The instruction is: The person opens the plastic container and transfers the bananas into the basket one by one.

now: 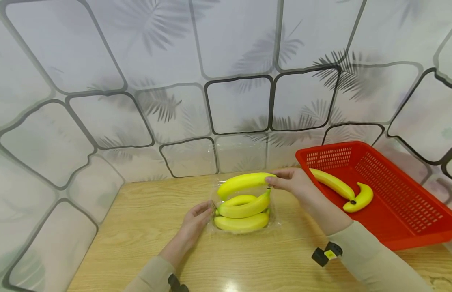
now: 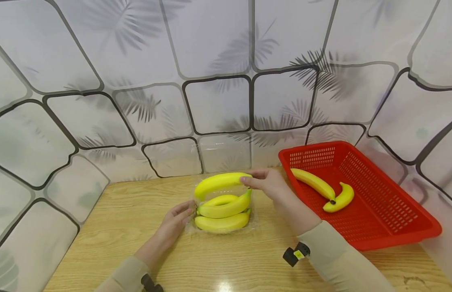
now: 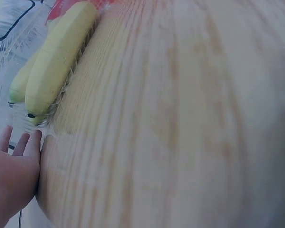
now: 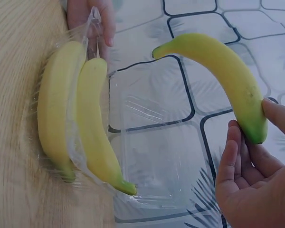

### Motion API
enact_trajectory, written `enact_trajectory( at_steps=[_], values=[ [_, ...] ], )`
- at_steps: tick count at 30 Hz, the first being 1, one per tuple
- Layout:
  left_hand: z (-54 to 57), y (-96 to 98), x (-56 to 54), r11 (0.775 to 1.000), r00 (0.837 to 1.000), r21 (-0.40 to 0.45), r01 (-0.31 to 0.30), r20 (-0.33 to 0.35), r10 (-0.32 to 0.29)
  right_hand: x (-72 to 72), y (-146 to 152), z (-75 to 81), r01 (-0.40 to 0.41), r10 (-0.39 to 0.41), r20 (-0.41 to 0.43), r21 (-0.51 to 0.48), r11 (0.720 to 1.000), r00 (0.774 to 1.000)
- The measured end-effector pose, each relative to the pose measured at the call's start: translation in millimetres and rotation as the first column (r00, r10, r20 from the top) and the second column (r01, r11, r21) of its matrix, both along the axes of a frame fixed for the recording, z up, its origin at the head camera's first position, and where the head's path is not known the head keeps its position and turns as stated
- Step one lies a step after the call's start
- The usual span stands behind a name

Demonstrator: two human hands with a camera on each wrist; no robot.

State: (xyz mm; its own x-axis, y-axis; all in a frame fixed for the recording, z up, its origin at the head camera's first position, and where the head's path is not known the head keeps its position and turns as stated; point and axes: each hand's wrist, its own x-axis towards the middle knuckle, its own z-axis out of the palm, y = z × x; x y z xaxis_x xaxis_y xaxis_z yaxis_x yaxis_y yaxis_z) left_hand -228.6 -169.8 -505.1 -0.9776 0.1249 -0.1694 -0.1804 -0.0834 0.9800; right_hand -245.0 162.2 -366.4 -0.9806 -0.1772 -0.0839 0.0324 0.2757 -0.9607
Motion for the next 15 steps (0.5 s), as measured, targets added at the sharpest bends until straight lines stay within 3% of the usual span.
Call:
enact_trajectory(
  at_steps=[15],
  values=[
    [0.4, 1.2, 0.0, 1.000, 1.000, 0.009, -0.024, 0.006, 0.024, -1.2, 15.8, 14.9, 0.037, -0.037, -0.030, -0.002, 0.999, 0.999]
  ],
)
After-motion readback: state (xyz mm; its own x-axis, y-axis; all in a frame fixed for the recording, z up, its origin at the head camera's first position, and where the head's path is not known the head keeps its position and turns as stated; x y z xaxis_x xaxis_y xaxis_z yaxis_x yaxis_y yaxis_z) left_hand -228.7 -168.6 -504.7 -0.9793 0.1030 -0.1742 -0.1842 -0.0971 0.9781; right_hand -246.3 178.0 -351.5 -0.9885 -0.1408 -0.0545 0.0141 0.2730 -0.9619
